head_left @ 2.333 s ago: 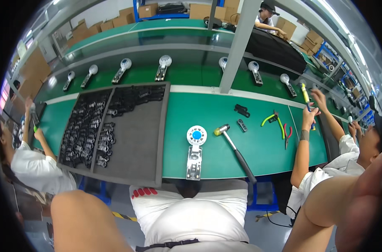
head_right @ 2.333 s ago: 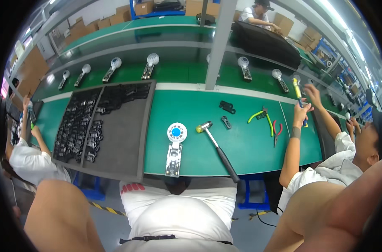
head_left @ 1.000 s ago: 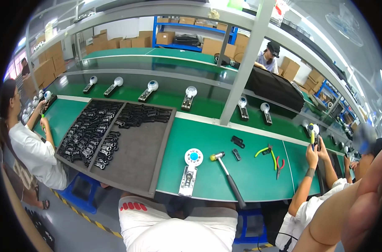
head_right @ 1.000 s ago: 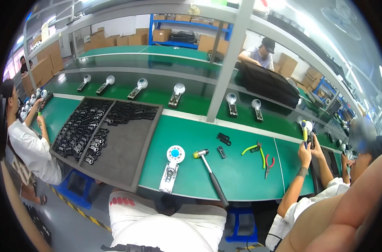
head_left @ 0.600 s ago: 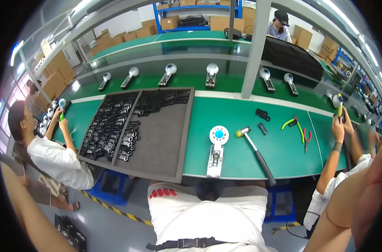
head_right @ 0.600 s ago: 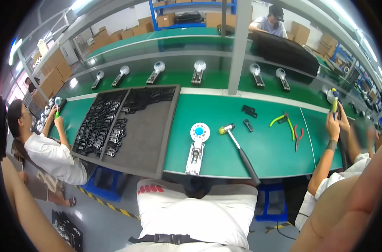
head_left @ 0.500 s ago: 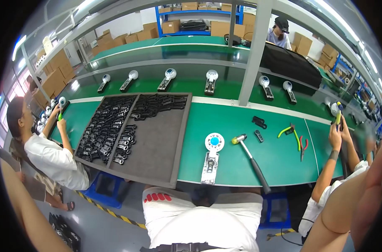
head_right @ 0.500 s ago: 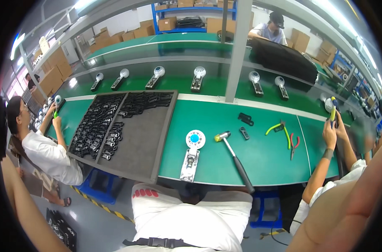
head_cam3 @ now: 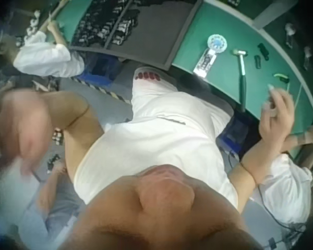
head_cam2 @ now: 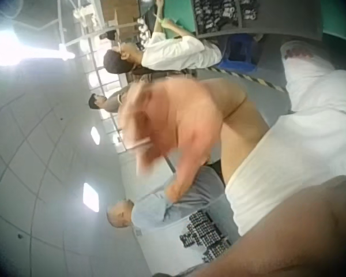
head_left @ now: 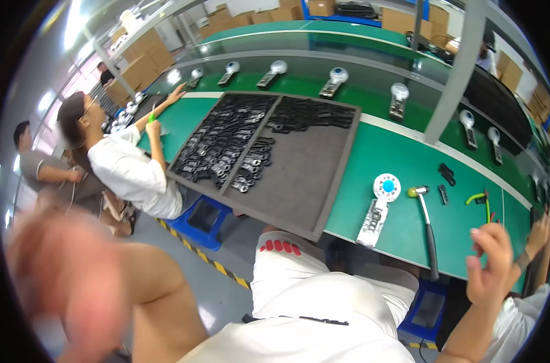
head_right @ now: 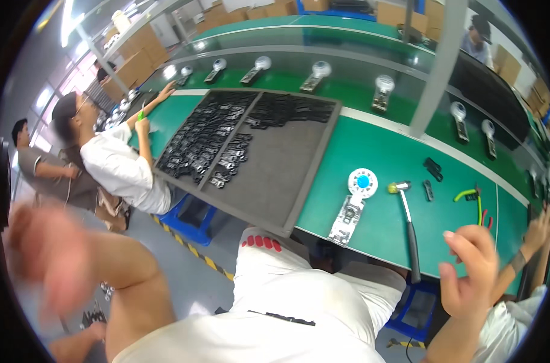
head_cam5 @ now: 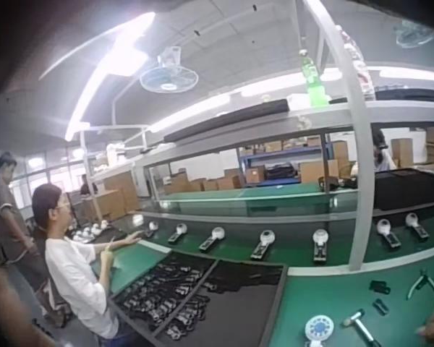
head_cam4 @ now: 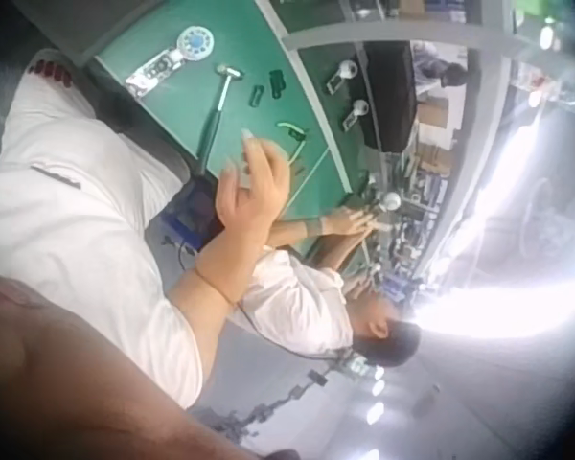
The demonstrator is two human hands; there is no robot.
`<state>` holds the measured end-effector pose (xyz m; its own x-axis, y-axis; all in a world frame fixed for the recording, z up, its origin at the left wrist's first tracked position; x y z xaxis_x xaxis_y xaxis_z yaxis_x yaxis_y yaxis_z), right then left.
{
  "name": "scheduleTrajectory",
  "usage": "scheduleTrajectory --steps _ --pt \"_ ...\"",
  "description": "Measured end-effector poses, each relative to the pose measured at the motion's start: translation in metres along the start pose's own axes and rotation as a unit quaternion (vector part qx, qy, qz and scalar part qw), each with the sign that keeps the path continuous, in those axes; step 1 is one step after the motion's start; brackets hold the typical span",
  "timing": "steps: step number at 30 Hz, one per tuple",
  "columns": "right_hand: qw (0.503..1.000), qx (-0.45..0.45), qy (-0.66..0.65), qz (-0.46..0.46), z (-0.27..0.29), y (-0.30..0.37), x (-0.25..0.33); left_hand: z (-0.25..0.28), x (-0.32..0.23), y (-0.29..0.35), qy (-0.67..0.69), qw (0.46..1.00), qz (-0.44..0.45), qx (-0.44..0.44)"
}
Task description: Assemble electronic components by manually tapping parts into a circular base using a mallet.
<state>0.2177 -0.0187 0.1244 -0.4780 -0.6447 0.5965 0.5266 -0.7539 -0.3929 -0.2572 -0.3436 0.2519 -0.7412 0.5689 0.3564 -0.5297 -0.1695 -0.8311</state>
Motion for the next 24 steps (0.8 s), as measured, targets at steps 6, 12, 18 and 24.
scheduleTrajectory --steps 6,12,18,24 --pt "0.983 0.039 0.097 -0.15 -0.105 0.03 -0.063 -0.178 0.074 0.193 -0.084 0.873 0.345 0.335" --pt "0.968 0.057 0.136 -0.204 -0.127 0.029 -0.077 -0.197 0.105 0.232 -0.006 0.865 0.362 0.348" --pt "0.979 0.028 0.099 -0.175 -0.126 0.037 -0.117 -0.21 0.112 0.237 0.045 0.861 0.34 0.374" --pt "0.984 -0.033 0.14 -0.103 -0.139 0.052 -0.17 -0.212 0.119 0.238 0.076 0.844 0.358 0.392"
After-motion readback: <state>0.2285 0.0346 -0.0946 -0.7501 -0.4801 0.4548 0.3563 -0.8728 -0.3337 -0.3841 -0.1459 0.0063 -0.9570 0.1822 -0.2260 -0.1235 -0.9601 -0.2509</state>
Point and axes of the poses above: each hand's wrist, its own y-axis away from the middle knuckle, its own z-axis out of the back of the hand, x = y × z, the point moved 1 cm from there along -y, towards the middle knuckle, and after that the axes turned 11 degrees about -z, right-handed, at the moved point
